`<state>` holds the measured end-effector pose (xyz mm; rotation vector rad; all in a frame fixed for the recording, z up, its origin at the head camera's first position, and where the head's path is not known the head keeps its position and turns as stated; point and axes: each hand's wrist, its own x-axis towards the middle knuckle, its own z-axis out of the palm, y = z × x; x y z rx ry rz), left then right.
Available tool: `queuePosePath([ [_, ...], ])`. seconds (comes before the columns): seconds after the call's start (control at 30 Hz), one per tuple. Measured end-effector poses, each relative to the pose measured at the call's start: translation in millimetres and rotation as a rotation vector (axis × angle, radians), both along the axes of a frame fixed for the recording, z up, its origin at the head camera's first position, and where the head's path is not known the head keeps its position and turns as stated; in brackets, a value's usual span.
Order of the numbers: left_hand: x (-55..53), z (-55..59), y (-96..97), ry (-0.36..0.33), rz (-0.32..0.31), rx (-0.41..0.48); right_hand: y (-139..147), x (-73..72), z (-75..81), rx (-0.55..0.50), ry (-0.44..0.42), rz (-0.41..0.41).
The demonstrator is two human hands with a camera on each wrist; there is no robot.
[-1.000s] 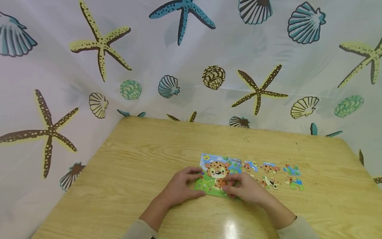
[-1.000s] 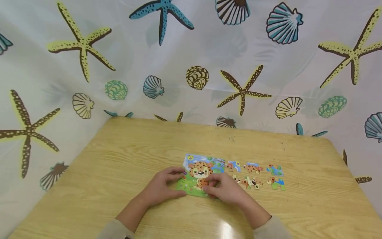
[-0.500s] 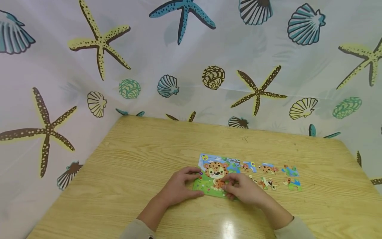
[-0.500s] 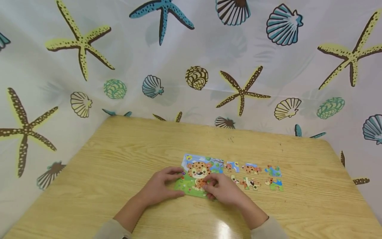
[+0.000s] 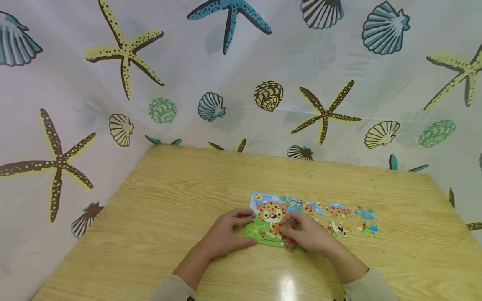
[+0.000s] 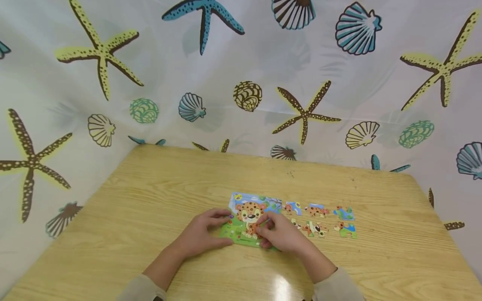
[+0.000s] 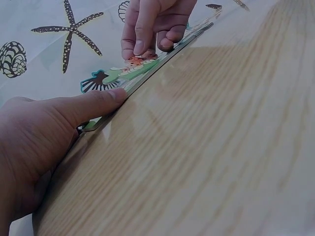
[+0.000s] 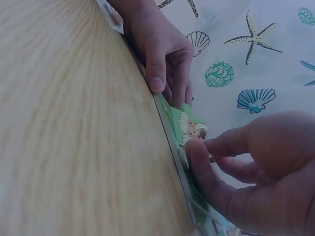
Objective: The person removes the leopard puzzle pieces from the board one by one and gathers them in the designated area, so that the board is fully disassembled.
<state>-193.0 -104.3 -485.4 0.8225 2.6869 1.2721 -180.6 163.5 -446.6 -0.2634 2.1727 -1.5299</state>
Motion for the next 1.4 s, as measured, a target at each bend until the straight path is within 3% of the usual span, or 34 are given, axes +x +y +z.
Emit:
queuePosePath([
  [0.57,-0.6,-0.6,0.1,-0.025,-0.002,0.023,4.7,-0.5,2.3,-0.082,-0.009,-0.002],
  [1.07,0.0,-0.2,-0.3,-0.006,0.000,0.005,27.2,4.5,3.5,-0.183,-0.062,-0.012],
  [1.4,-0.7,-1.0,0.1,-0.011,0.000,0.005,48.6,11.1,3.2,-0.188,-0.071,-0.016],
])
